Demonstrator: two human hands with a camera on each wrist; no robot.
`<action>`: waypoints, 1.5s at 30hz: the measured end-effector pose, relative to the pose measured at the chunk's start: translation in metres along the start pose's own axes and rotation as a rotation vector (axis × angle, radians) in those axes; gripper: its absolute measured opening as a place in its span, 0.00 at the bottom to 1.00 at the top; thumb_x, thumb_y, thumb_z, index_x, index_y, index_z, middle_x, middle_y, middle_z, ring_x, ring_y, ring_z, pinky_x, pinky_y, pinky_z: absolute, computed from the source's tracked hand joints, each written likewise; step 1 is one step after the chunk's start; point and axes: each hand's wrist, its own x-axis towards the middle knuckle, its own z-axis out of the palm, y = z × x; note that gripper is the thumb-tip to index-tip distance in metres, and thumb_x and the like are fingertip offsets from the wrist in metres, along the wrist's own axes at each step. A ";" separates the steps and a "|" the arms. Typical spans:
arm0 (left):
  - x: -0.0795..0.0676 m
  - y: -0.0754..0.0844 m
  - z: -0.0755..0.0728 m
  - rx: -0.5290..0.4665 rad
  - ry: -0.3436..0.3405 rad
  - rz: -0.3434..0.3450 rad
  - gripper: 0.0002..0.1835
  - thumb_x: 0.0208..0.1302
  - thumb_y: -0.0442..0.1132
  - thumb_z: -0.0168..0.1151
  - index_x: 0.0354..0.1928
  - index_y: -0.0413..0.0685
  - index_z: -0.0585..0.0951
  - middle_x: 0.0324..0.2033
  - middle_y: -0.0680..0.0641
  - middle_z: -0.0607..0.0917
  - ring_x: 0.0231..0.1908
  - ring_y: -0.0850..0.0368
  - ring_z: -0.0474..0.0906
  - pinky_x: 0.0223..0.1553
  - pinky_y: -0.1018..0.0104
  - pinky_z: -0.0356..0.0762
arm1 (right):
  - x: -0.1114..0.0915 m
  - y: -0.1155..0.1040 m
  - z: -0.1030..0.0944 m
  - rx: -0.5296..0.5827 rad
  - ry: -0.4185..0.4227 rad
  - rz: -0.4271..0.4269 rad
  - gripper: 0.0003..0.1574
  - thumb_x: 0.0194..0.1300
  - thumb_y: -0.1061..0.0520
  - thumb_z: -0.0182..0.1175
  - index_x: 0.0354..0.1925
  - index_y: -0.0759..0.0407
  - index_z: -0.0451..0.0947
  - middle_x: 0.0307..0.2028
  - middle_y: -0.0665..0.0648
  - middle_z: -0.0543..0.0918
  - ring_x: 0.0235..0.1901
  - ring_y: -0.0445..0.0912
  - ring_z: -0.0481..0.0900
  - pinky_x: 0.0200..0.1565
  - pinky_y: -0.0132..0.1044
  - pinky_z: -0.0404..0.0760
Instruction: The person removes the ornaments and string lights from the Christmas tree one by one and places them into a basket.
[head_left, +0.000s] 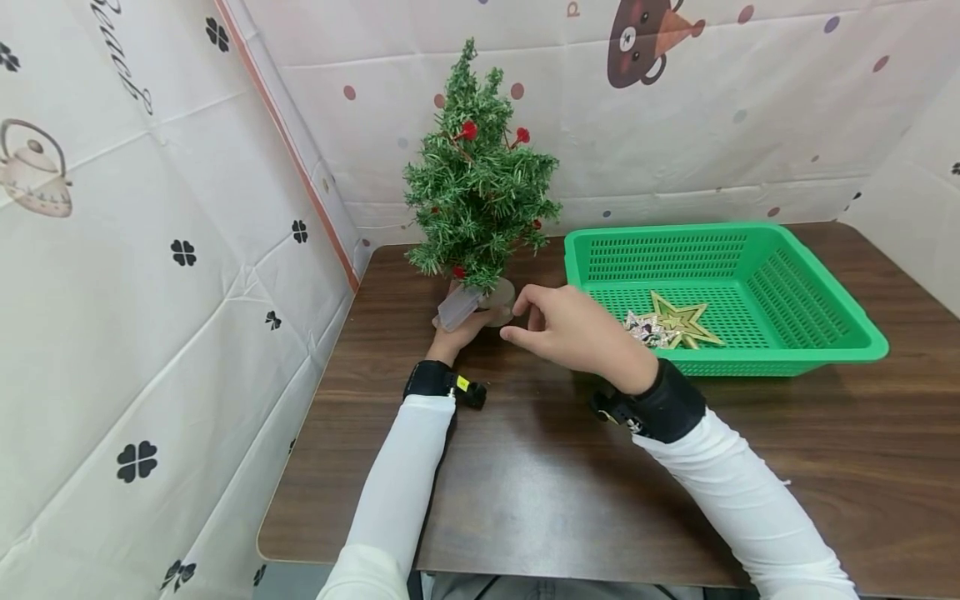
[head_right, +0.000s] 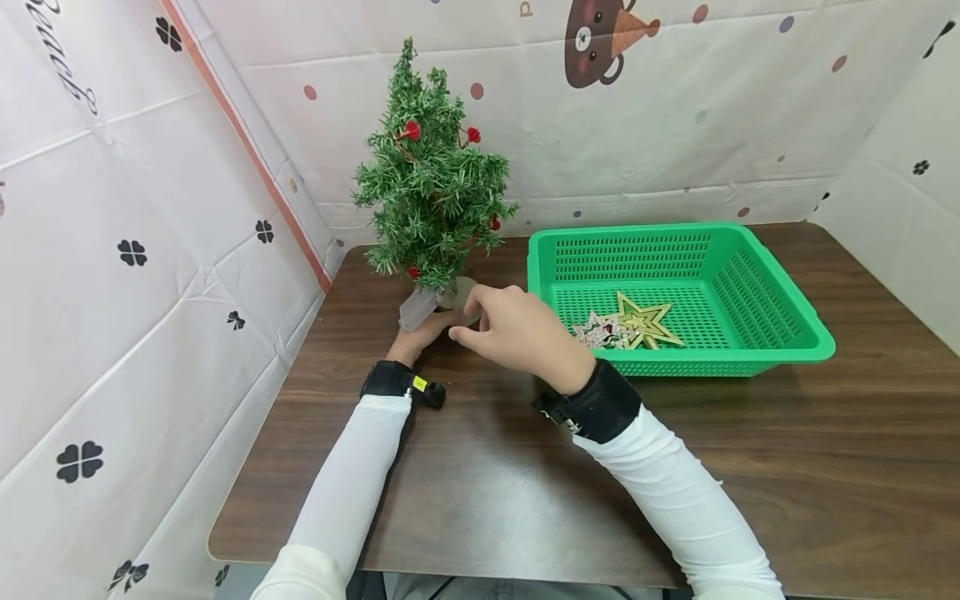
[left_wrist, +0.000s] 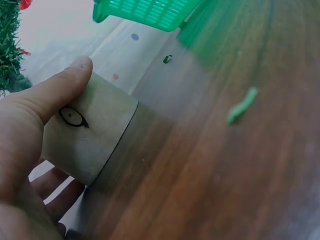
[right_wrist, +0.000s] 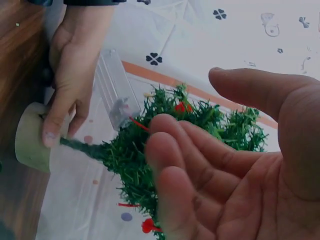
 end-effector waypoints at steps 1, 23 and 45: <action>0.000 0.000 -0.001 -0.001 -0.015 -0.003 0.44 0.58 0.57 0.73 0.75 0.57 0.68 0.76 0.42 0.63 0.75 0.37 0.58 0.67 0.23 0.44 | 0.000 0.000 0.002 0.004 -0.014 0.013 0.22 0.71 0.41 0.64 0.53 0.54 0.80 0.26 0.47 0.83 0.21 0.41 0.77 0.29 0.38 0.76; 0.001 -0.025 -0.011 0.060 -0.095 0.023 0.50 0.66 0.48 0.70 0.82 0.53 0.50 0.76 0.40 0.64 0.74 0.38 0.62 0.72 0.23 0.42 | 0.015 0.005 0.033 0.003 -0.141 0.200 0.71 0.69 0.32 0.60 0.81 0.64 0.26 0.77 0.71 0.57 0.68 0.62 0.74 0.62 0.57 0.79; 0.001 -0.021 -0.013 -0.017 -0.196 -0.071 0.53 0.65 0.48 0.70 0.83 0.58 0.46 0.80 0.44 0.57 0.79 0.41 0.50 0.75 0.28 0.27 | 0.023 0.020 0.042 -0.020 -0.091 0.155 0.56 0.72 0.37 0.60 0.78 0.69 0.49 0.66 0.72 0.74 0.55 0.61 0.83 0.52 0.55 0.83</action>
